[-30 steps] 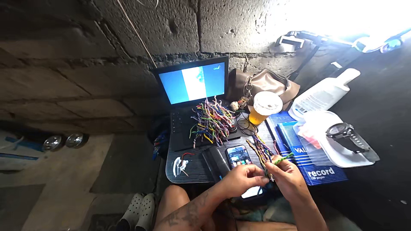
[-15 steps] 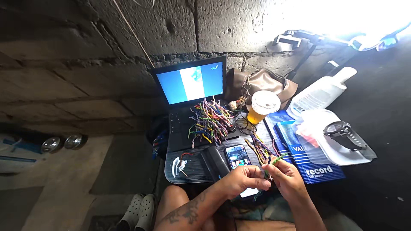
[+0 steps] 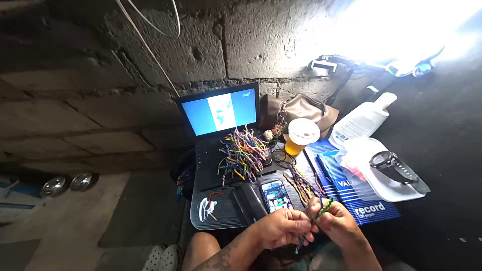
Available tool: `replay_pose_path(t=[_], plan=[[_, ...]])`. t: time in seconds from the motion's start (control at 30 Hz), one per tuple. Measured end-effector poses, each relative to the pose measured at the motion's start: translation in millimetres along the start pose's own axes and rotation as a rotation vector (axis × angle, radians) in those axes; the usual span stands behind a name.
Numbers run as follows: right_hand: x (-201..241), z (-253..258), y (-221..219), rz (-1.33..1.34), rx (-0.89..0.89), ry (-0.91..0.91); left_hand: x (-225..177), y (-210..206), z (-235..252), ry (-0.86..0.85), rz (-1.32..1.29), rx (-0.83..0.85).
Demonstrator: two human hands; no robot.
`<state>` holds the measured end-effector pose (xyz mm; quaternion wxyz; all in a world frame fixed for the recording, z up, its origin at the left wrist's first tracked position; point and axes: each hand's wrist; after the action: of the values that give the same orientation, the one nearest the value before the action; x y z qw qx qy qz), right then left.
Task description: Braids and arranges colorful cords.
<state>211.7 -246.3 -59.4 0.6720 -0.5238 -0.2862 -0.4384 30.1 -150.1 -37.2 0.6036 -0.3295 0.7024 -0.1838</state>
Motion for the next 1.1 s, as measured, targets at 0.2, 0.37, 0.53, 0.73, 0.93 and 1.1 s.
replay_pose_path(t=[0.2,0.37,0.53,0.73,0.93,1.1], plan=[[-0.6,1.3,-4.1,-0.065,-0.079,0.088,11.7,-5.1,4.6,-0.052,-0.032,0.054],[-1.8,5.9,-25.9,-0.329,-0.469,0.103,4.5,-10.5,1.8,-0.521,0.785,-0.418],[2.8,3.6,-15.1,-0.233,-0.345,0.028,-1.4,4.4,1.4,-0.195,0.296,-0.087],[-2.7,4.4,-9.8,-0.200,-0.177,-0.002,0.0,7.6,4.2,-0.087,0.059,-0.025],[-7.5,5.8,-24.1,-0.468,-0.468,0.003,2.7,1.5,7.3,-0.300,0.528,-0.346],[-3.5,3.2,-18.5,-0.251,-0.327,-0.072,-2.5,3.4,2.2,-0.158,0.235,-0.151]])
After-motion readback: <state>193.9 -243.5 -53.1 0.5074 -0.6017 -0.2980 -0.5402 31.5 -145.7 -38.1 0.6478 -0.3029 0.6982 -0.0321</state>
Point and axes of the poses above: each hand's wrist, its own z-axis towards the middle knuckle, its own y-axis out of the back of the hand, x = y × z, and after that the axes turned 4 degrees about -x, right-handed
